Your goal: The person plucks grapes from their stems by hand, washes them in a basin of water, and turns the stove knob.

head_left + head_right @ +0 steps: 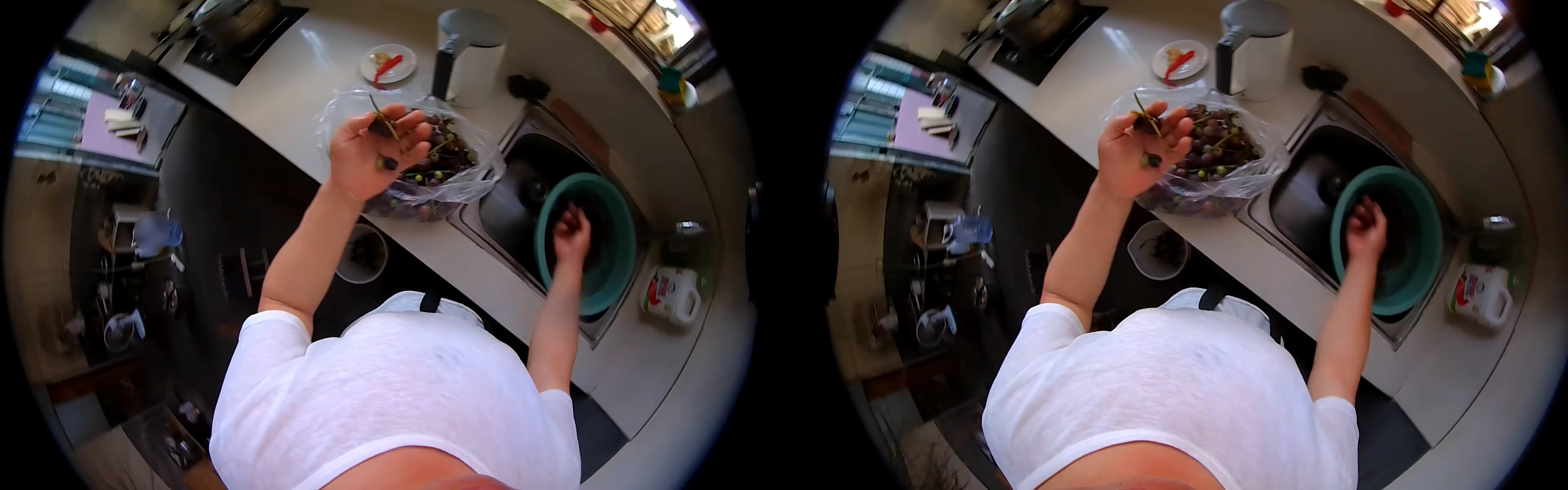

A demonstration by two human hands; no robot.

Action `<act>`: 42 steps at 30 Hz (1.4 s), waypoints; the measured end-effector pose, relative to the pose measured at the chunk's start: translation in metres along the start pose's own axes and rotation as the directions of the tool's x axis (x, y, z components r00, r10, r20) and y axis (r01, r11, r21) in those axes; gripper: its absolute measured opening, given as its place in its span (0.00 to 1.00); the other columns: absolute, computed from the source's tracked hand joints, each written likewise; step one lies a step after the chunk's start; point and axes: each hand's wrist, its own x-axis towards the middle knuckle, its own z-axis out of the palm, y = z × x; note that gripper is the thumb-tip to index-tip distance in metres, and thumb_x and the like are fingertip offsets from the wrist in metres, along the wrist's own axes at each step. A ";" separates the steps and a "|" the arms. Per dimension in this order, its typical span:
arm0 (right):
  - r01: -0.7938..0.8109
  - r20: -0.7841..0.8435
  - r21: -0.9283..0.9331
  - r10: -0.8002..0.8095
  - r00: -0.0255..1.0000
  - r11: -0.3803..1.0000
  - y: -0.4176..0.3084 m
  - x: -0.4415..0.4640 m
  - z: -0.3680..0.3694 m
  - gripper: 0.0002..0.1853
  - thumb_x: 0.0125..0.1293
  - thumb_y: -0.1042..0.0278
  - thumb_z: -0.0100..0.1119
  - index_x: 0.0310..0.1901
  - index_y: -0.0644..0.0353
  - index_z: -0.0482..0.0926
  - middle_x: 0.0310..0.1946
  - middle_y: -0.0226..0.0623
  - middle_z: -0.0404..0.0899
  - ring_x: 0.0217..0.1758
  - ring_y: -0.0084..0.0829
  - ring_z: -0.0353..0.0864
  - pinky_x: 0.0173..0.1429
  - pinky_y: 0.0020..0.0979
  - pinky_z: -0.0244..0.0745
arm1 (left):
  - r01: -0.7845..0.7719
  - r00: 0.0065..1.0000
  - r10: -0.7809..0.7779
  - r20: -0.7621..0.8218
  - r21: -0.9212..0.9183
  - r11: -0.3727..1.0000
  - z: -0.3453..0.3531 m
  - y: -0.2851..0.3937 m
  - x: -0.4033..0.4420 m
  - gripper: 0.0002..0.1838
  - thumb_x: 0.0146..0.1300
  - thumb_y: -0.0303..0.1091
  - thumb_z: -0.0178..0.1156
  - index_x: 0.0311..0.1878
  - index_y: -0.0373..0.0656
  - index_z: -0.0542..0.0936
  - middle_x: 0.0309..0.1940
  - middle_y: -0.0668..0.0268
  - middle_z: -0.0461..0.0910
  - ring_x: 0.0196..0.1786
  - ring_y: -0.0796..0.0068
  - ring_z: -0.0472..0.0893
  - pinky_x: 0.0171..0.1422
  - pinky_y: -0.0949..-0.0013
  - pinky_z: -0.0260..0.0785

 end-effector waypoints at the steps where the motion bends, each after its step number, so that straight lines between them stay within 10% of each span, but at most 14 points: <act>1: 0.037 -0.123 -0.001 -0.037 0.992 0.999 -0.010 0.002 -0.033 0.08 0.60 0.66 0.54 0.38 0.59 0.76 0.34 0.36 0.79 0.34 0.27 0.77 0.28 0.23 0.69 | -0.027 1.000 0.027 -0.016 0.000 1.000 0.003 -0.007 -0.005 0.20 0.59 0.39 0.46 0.49 0.36 0.74 0.52 0.51 0.72 0.56 0.53 0.72 0.60 0.52 0.63; 4: 0.056 -0.426 -0.019 -0.059 0.903 0.998 -0.028 0.009 -0.098 0.12 0.61 0.65 0.53 0.44 0.61 0.72 0.38 0.43 0.77 0.41 0.40 0.77 0.42 0.38 0.77 | -0.108 0.993 0.111 0.026 -0.090 0.990 0.015 -0.024 -0.014 0.25 0.59 0.42 0.46 0.56 0.39 0.71 0.58 0.51 0.67 0.63 0.52 0.65 0.66 0.49 0.55; 5: 0.114 -0.465 -0.055 -0.126 0.876 0.992 -0.027 0.004 -0.098 0.21 0.62 0.61 0.52 0.56 0.60 0.65 0.57 0.48 0.65 0.56 0.48 0.68 0.54 0.48 0.70 | -0.113 0.992 0.117 0.040 -0.103 0.988 0.022 -0.029 -0.017 0.25 0.60 0.43 0.45 0.58 0.40 0.70 0.59 0.52 0.67 0.63 0.52 0.64 0.66 0.48 0.54; 11: -0.075 -0.525 -0.252 -0.071 0.848 0.965 -0.034 -0.032 -0.079 0.34 0.62 0.53 0.52 0.67 0.52 0.52 0.70 0.41 0.36 0.72 0.48 0.40 0.69 0.53 0.43 | -0.071 0.978 0.103 0.180 -0.177 0.982 0.040 -0.032 -0.040 0.31 0.61 0.45 0.44 0.68 0.49 0.55 0.68 0.51 0.50 0.69 0.49 0.53 0.59 0.32 0.55; 18: 0.105 -0.261 -0.259 -0.174 0.950 0.960 -0.031 -0.037 -0.044 0.27 0.64 0.57 0.50 0.62 0.58 0.61 0.67 0.42 0.49 0.67 0.42 0.56 0.66 0.45 0.57 | -0.029 0.940 0.094 0.329 -0.199 0.980 0.030 -0.009 -0.072 0.33 0.60 0.41 0.46 0.69 0.48 0.51 0.70 0.51 0.42 0.69 0.46 0.50 0.53 0.32 0.62; 22: 0.132 -0.144 -0.263 -0.174 0.974 0.956 -0.013 -0.044 0.006 0.22 0.67 0.60 0.46 0.59 0.59 0.64 0.60 0.40 0.64 0.61 0.38 0.66 0.61 0.41 0.65 | 0.027 0.911 0.085 0.403 -0.264 0.964 0.010 0.006 -0.088 0.34 0.56 0.36 0.48 0.67 0.39 0.53 0.61 0.42 0.60 0.56 0.45 0.71 0.38 0.54 0.77; 24: 0.117 -0.109 -0.262 -0.150 0.983 0.958 -0.003 -0.043 0.027 0.19 0.67 0.62 0.44 0.57 0.58 0.66 0.55 0.37 0.69 0.58 0.35 0.69 0.58 0.39 0.67 | -0.136 0.964 0.161 0.212 -0.126 0.983 0.004 0.010 -0.106 0.23 0.55 0.34 0.48 0.54 0.32 0.69 0.44 0.46 0.74 0.34 0.60 0.80 0.21 0.73 0.69; 30: 0.179 0.319 -0.376 -0.054 0.946 0.909 0.036 -0.067 0.092 0.14 0.68 0.65 0.43 0.52 0.59 0.70 0.50 0.36 0.75 0.51 0.31 0.75 0.51 0.34 0.73 | -0.269 0.929 0.342 -0.143 0.378 0.886 -0.087 0.031 -0.187 0.17 0.53 0.35 0.49 0.43 0.34 0.72 0.41 0.52 0.74 0.37 0.66 0.79 0.29 0.73 0.71; 32: 0.251 0.351 -0.465 -0.084 0.933 0.849 0.058 -0.088 0.126 0.13 0.67 0.67 0.46 0.50 0.60 0.71 0.47 0.37 0.76 0.45 0.30 0.78 0.46 0.31 0.75 | 0.083 0.668 0.470 -0.577 0.686 0.723 -0.121 0.021 -0.202 0.23 0.53 0.37 0.50 0.51 0.34 0.71 0.50 0.53 0.72 0.51 0.63 0.75 0.49 0.66 0.70; 34: 0.325 0.409 -0.536 -0.097 0.907 0.779 0.076 -0.097 0.150 0.11 0.66 0.70 0.47 0.48 0.62 0.72 0.45 0.38 0.77 0.41 0.28 0.79 0.45 0.28 0.75 | 0.859 0.459 0.621 -0.635 0.496 -0.127 -0.191 0.018 -0.232 0.28 0.53 0.38 0.52 0.58 0.35 0.68 0.56 0.55 0.69 0.60 0.63 0.69 0.62 0.65 0.62; 35: 0.358 0.442 -0.573 -0.089 0.892 0.737 0.083 -0.098 0.159 0.10 0.66 0.71 0.47 0.47 0.62 0.72 0.44 0.37 0.77 0.41 0.27 0.79 0.44 0.27 0.75 | 0.882 0.448 0.620 -0.645 0.431 -0.190 -0.197 0.018 -0.240 0.27 0.55 0.35 0.54 0.59 0.35 0.67 0.55 0.55 0.70 0.58 0.64 0.70 0.61 0.67 0.62; 36: 0.387 0.471 -0.608 -0.077 0.879 0.694 0.089 -0.099 0.168 0.10 0.66 0.72 0.47 0.46 0.63 0.73 0.43 0.37 0.77 0.40 0.26 0.79 0.44 0.26 0.74 | 0.874 0.464 0.610 -0.643 0.443 -0.198 -0.195 0.021 -0.237 0.27 0.55 0.35 0.54 0.59 0.35 0.67 0.55 0.55 0.70 0.58 0.64 0.70 0.61 0.67 0.62; 38: 0.475 0.534 -0.677 -0.070 0.843 0.562 0.105 -0.100 0.192 0.09 0.65 0.72 0.48 0.44 0.65 0.75 0.40 0.35 0.78 0.39 0.23 0.78 0.44 0.23 0.72 | 0.632 0.500 0.466 -0.730 0.676 0.380 -0.180 0.031 -0.231 0.24 0.56 0.32 0.53 0.58 0.35 0.68 0.54 0.56 0.72 0.57 0.67 0.71 0.60 0.69 0.62; 42: 0.673 0.675 -0.737 0.046 0.736 0.063 0.138 -0.075 0.234 0.08 0.60 0.72 0.54 0.40 0.63 0.78 0.37 0.35 0.78 0.40 0.24 0.77 0.43 0.23 0.70 | 0.436 0.653 0.504 -0.566 0.825 0.360 -0.159 0.051 -0.198 0.19 0.58 0.29 0.51 0.53 0.36 0.72 0.48 0.61 0.75 0.53 0.71 0.73 0.58 0.71 0.63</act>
